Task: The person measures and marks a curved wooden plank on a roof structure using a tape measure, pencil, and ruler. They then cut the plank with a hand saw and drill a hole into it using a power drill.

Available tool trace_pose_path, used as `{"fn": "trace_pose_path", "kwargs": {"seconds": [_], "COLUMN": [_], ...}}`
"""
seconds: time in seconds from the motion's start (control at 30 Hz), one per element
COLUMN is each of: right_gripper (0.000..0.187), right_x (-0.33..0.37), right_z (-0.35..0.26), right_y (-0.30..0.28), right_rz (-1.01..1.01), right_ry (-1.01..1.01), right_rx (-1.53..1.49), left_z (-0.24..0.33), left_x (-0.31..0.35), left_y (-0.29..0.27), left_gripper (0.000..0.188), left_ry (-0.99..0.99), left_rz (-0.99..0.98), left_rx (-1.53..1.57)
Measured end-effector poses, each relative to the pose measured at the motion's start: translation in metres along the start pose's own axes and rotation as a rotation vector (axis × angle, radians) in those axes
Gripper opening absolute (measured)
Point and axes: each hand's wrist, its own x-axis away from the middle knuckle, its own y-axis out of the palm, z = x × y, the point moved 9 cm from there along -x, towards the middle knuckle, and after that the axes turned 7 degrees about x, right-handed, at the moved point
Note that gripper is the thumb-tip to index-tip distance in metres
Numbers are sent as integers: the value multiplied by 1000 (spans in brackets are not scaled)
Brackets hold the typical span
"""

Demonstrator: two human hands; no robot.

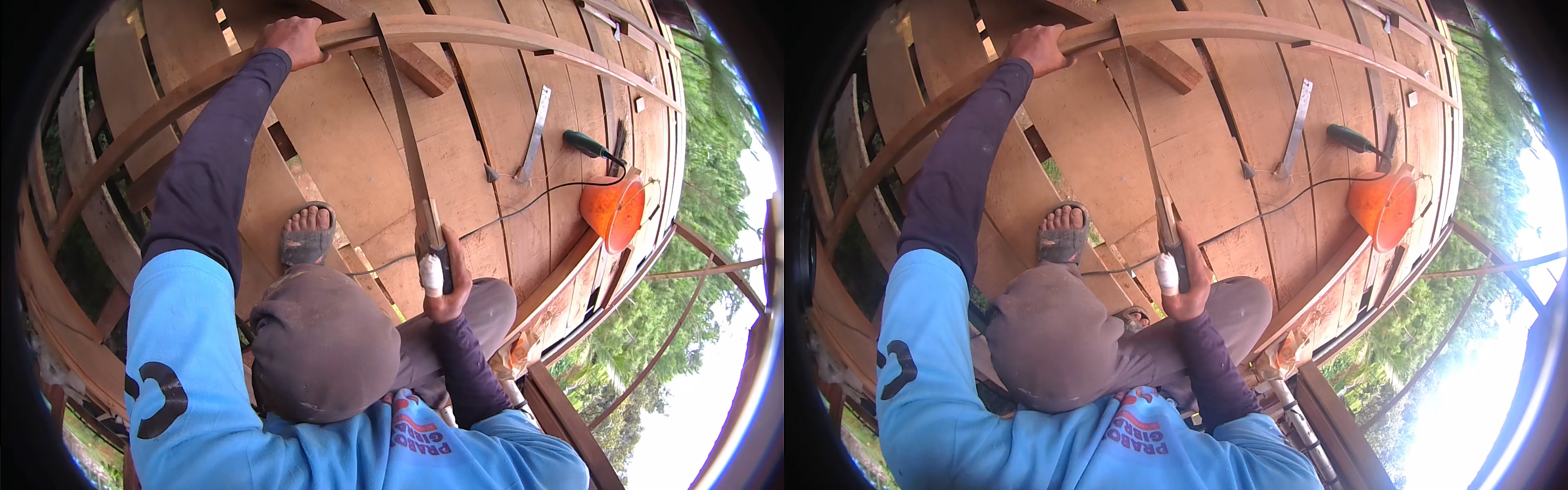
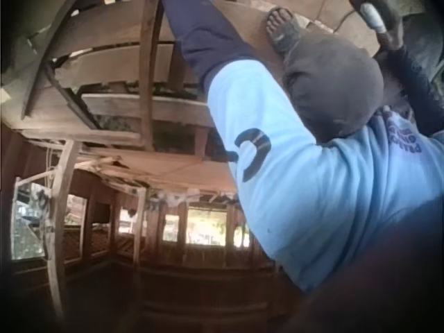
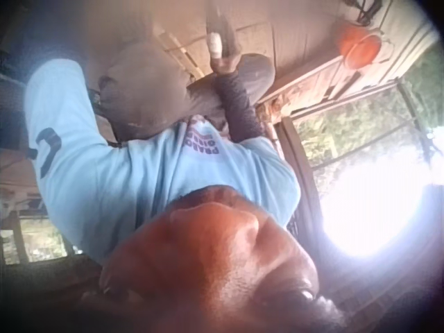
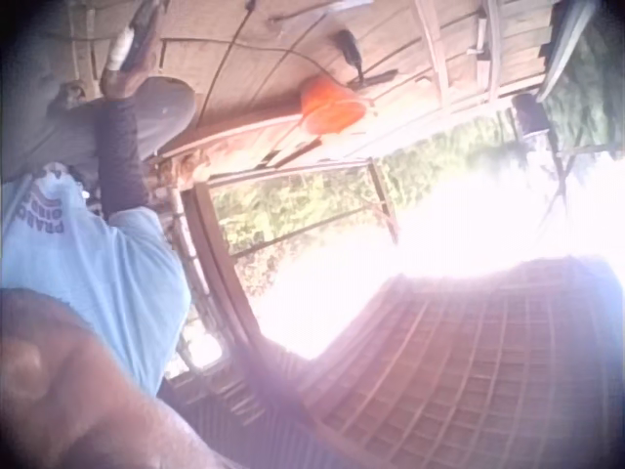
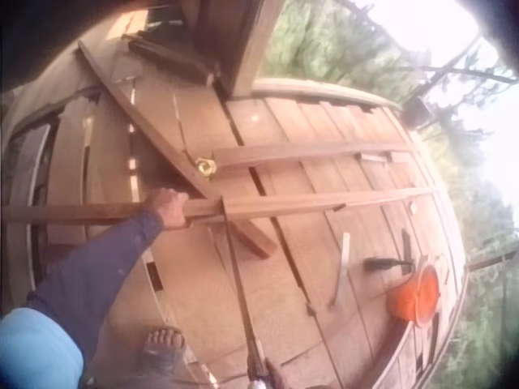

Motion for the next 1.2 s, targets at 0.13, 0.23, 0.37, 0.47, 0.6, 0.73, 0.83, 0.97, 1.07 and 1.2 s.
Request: {"fn": "trace_pose_path", "kwargs": {"seconds": [0.13,0.23,0.37,0.47,0.6,0.73,0.83,0.97,1.07,1.2], "right_gripper": [56,51,54,58,57,56,57,57,57,51], "right_x": [-93,-207,-110,3,-102,-201,-117,-3,-104,-197], "right_z": [-20,-55,-35,0,-8,-59,-34,-15,-22,-56], "right_y": [39,77,52,-4,44,78,55,-3,45,78], "right_rz": [39,63,-35,6,28,85,-25,-22,38,96], "right_ry": [-150,-235,-72,-91,-120,-218,-63,-28,-168,-236], "right_rx": [10,-104,-55,34,-55,-56,-44,117,71,-58], "left_z": [7,22,-3,-2,8,16,-8,0,4,13], "left_x": [-6,-3,-2,-6,-10,-6,-11,-2,-11,-14], "left_y": [-5,0,-1,-1,-9,1,-4,-5,-12,-8], "left_gripper": [54,56,56,53,53,54,54,54,54,56], "left_ry": [-19,13,8,4,4,32,22,-3,-9,12], "left_rz": [8,28,-15,8,36,42,8,-5,28,33], "left_rx": [-15,-23,4,8,12,6,12,28,29,2]}}
